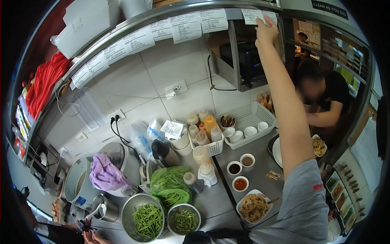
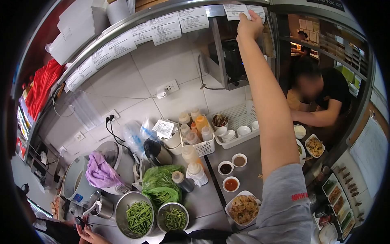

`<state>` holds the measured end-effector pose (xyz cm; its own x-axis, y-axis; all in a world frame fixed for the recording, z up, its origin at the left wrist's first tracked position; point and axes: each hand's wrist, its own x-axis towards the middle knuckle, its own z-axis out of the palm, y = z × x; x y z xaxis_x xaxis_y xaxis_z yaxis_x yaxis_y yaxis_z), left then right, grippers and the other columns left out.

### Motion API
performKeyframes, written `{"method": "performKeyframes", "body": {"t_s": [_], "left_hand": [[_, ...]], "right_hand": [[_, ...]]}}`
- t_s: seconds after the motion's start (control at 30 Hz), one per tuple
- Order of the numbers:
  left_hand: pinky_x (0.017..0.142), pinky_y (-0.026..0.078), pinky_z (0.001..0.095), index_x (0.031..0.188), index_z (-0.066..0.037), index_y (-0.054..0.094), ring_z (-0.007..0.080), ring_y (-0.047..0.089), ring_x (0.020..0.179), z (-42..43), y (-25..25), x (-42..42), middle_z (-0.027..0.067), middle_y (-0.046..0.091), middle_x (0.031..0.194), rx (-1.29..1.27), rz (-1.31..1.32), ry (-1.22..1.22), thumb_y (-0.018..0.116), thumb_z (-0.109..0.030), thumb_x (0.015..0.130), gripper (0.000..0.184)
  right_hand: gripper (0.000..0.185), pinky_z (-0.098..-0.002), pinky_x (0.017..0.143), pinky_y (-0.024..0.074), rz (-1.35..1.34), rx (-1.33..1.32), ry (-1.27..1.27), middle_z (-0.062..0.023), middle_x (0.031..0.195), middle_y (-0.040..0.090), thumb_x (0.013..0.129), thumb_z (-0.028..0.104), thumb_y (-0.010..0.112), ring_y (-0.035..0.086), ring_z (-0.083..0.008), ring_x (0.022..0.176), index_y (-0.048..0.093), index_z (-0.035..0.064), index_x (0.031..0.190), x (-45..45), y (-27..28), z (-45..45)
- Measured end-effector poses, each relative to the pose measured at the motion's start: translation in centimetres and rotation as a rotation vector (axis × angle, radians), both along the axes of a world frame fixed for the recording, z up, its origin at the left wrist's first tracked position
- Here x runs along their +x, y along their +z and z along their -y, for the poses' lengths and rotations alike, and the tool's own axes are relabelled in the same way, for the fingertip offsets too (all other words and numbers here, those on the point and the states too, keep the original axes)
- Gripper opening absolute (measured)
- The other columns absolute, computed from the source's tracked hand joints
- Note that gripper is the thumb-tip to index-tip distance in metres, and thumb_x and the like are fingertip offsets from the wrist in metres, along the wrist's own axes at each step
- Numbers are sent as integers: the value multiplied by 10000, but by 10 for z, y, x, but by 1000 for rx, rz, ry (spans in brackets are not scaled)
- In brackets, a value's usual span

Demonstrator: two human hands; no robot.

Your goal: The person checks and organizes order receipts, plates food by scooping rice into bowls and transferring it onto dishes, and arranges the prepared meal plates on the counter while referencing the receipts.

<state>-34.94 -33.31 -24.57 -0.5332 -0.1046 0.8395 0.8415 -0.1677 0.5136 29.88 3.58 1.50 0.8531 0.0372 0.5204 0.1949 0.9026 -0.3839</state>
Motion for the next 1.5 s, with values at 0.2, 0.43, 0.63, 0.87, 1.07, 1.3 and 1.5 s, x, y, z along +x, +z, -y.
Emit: {"method": "performKeyframes", "body": {"t_s": [0.2, 0.43, 0.63, 0.87, 1.07, 1.3, 1.5], "left_hand": [[817, 472, 377, 1017, 92, 554, 285, 578, 865, -4, -4, -3, 200, 594, 987, -65, -22, 72, 557, -64, 854, 226], [776, 472, 369, 1001, 94, 576, 268, 581, 828, -5, 6, 9, 190, 612, 940, -59, -149, 40, 540, -47, 824, 229], [688, 475, 346, 1011, 94, 604, 237, 584, 736, 2, 8, 22, 184, 640, 907, -58, 84, -116, 500, -64, 737, 333], [835, 423, 279, 1288, -47, 418, 168, 533, 1001, 8, -91, -100, 56, 489, 1251, -152, 288, -293, 425, -136, 930, 369], [818, 436, 251, 1258, -18, 439, 94, 541, 925, 2, -82, -74, 44, 503, 1229, -153, 250, -290, 446, -85, 915, 350], [758, 418, 247, 1255, -19, 448, 100, 527, 885, 5, -76, -52, 39, 532, 1150, -166, 303, -220, 442, -79, 910, 350], [772, 417, 234, 1253, -26, 451, 94, 518, 896, -2, -80, -46, 42, 522, 1156, -186, 297, -305, 443, -71, 911, 345]], "right_hand": [[193, -271, 713, 450, 136, -70, 156, -47, 921, 631, 717, 122, 717, 573, -135, 787, 661, 50, 887, -56, -24, 3], [197, -245, 762, 429, 465, -232, 493, -10, 978, 631, 834, 149, 639, 568, -94, 849, 642, 89, 1022, -97, -6, 19], [217, -231, 668, 506, 383, -154, 470, -46, 965, 627, 869, 46, 570, 586, -99, 789, 654, 75, 1067, -86, -24, 20], [257, -224, 604, 531, 320, -185, 334, -92, 974, 627, 858, 35, 578, 609, -127, 749, 635, 58, 1107, -64, -23, 22], [247, -251, 645, 516, 272, -135, 241, -99, 931, 641, 830, 69, 626, 607, -140, 761, 634, 62, 1076, -56, 1, 19], [313, -271, 807, 437, 531, -260, 67, -67, 973, 623, 768, 217, 705, 555, -140, 920, 631, 87, 1044, -111, -28, 42], [243, -225, 862, 379, 596, -339, 536, -59, 965, 647, 826, 143, 641, 551, -116, 929, 652, 87, 1062, -152, -2, 30]]}}
